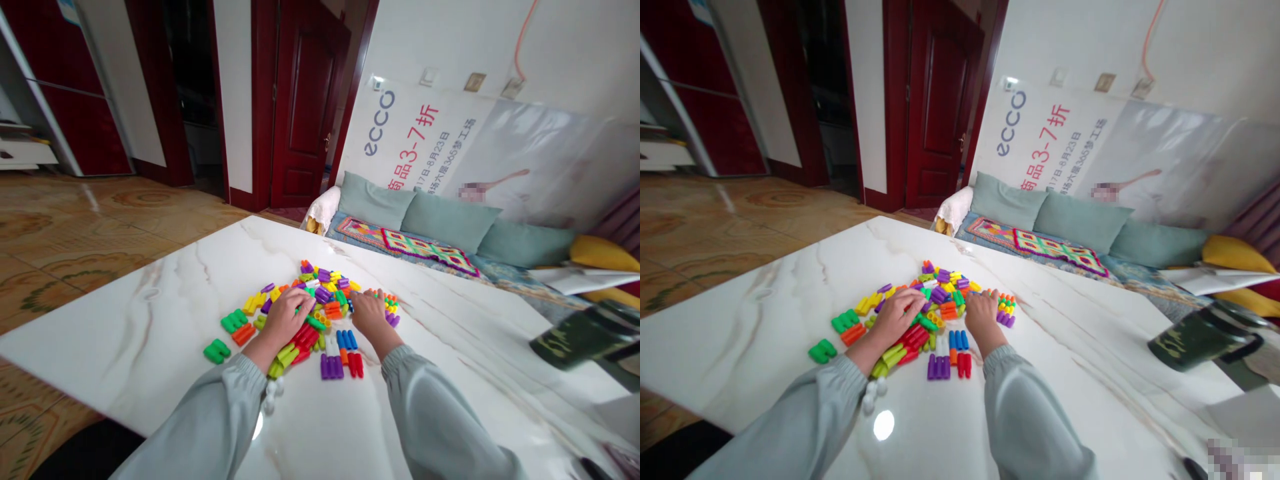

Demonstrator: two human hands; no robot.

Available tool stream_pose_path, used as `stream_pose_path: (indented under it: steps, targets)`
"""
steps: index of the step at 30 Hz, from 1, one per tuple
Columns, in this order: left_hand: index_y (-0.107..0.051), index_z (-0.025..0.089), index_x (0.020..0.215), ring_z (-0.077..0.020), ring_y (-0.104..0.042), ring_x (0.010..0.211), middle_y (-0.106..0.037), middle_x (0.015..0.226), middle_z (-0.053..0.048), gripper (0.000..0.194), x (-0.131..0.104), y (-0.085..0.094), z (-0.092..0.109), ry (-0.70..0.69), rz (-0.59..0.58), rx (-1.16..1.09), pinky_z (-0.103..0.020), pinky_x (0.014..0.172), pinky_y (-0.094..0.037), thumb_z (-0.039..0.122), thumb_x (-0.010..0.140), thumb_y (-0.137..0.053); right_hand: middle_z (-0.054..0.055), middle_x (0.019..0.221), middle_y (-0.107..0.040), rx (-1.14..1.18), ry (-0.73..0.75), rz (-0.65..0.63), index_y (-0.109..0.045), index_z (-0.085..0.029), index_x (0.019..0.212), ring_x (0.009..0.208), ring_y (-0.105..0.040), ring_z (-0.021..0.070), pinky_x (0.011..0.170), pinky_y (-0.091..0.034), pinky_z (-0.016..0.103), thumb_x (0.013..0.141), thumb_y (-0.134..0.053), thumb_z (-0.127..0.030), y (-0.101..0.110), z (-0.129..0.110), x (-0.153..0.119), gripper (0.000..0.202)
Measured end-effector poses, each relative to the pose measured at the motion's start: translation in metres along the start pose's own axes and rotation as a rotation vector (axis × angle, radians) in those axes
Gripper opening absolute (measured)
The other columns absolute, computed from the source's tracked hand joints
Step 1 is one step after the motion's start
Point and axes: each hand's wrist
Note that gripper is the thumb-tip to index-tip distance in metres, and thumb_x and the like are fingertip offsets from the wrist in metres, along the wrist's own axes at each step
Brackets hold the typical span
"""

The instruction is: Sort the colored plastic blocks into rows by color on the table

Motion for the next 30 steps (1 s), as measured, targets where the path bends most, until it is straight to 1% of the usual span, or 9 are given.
stream_pose_path:
  steps: [6,10,13,15,18,21,24,27,30]
  targets:
    - [-0.071,0.018,0.087,-0.0210,-0.064,0.096,-0.071,0.093,-0.008,0.027,0.001,-0.002,0.001,0.012,0.003,0.003,-0.038,0.092,-0.051,0.033,0.097,-0.050,0.015,0.098,-0.072,-0.036,0.070,-0.025,-0.070,-0.016,0.101,0.104,-0.062,0.0295,0.101,-0.026,0.050,0.078,-0.054,-0.003,-0.004,-0.002,0.004,0.030]
    - [-0.071,0.019,0.088,-0.0212,-0.064,0.097,-0.071,0.094,-0.008,0.028,0.001,-0.001,0.001,0.011,0.001,0.004,-0.038,0.092,-0.051,0.033,0.097,-0.049,0.015,0.102,-0.070,-0.043,0.157,-0.013,-0.069,-0.015,0.103,0.107,-0.058,0.0309,0.109,-0.018,0.052,0.075,-0.058,-0.010,-0.002,-0.001,0.000,0.030]
    - [-0.071,0.019,0.088,-0.0212,-0.064,0.097,-0.071,0.095,-0.008,0.028,0.000,-0.001,0.001,0.007,-0.004,0.003,-0.038,0.092,-0.051,0.034,0.098,-0.049,0.016,0.104,-0.070,-0.046,0.213,0.008,-0.068,-0.014,0.104,0.109,-0.056,0.0310,0.112,-0.015,0.050,0.079,-0.057,-0.018,-0.002,0.000,-0.004,0.028]
    - [-0.071,0.019,0.087,-0.0211,-0.064,0.096,-0.071,0.095,-0.007,0.029,0.000,0.000,0.000,-0.001,-0.009,0.003,-0.038,0.092,-0.051,0.033,0.098,-0.048,0.016,0.100,-0.070,-0.016,0.240,0.049,-0.068,-0.014,0.100,0.106,-0.058,0.0299,0.113,-0.016,0.048,0.083,-0.054,-0.021,-0.002,0.001,-0.007,0.023]
    - [-0.072,0.020,0.087,-0.0211,-0.064,0.095,-0.071,0.095,-0.007,0.029,0.000,0.001,0.001,-0.014,-0.004,0.008,-0.038,0.092,-0.051,0.032,0.098,-0.048,0.013,0.087,-0.070,0.083,0.237,0.129,-0.066,-0.015,0.089,0.094,-0.062,0.0267,0.107,-0.027,0.045,0.083,-0.050,-0.017,0.000,0.001,-0.013,0.018]
    - [-0.072,0.020,0.088,-0.0211,-0.065,0.095,-0.071,0.095,-0.007,0.030,0.001,0.001,0.002,-0.011,-0.002,0.012,-0.038,0.092,-0.051,0.033,0.098,-0.047,0.012,0.089,-0.069,0.251,0.108,0.269,-0.063,-0.015,0.093,0.087,-0.063,0.0242,0.090,-0.042,0.038,0.085,-0.045,-0.018,0.000,0.001,-0.027,0.020]
    - [-0.072,0.020,0.087,-0.0207,-0.065,0.095,-0.071,0.095,-0.007,0.031,0.001,0.001,0.001,0.000,-0.019,0.011,-0.037,0.091,-0.052,0.033,0.098,-0.047,0.008,0.085,-0.069,0.757,-0.158,0.541,-0.058,-0.018,0.093,0.077,-0.065,0.0209,0.072,-0.048,0.032,0.090,-0.043,-0.030,-0.004,0.000,-0.045,0.019]
    - [-0.072,0.020,0.087,-0.0203,-0.065,0.095,-0.071,0.096,-0.007,0.031,0.000,0.000,-0.001,0.007,-0.014,-0.004,-0.036,0.091,-0.052,0.033,0.098,-0.046,0.004,0.080,-0.070,1.274,-0.355,0.736,-0.054,-0.019,0.092,0.070,-0.066,0.0180,0.070,-0.052,0.033,0.089,-0.051,-0.041,-0.013,0.001,-0.060,0.023]
    - [-0.072,0.020,0.088,-0.0199,-0.066,0.095,-0.072,0.096,-0.007,0.032,0.000,-0.001,-0.002,0.004,0.004,-0.020,-0.036,0.090,-0.052,0.034,0.098,-0.046,0.002,0.077,-0.068,1.453,-0.478,0.875,-0.055,-0.018,0.094,0.069,-0.066,0.0172,0.070,-0.054,0.032,0.081,-0.064,-0.047,-0.024,0.009,-0.068,0.033]
Point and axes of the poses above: each hand's wrist, its own x-axis towards the middle knuckle, its own y-axis out of the back of the hand, z = x × y
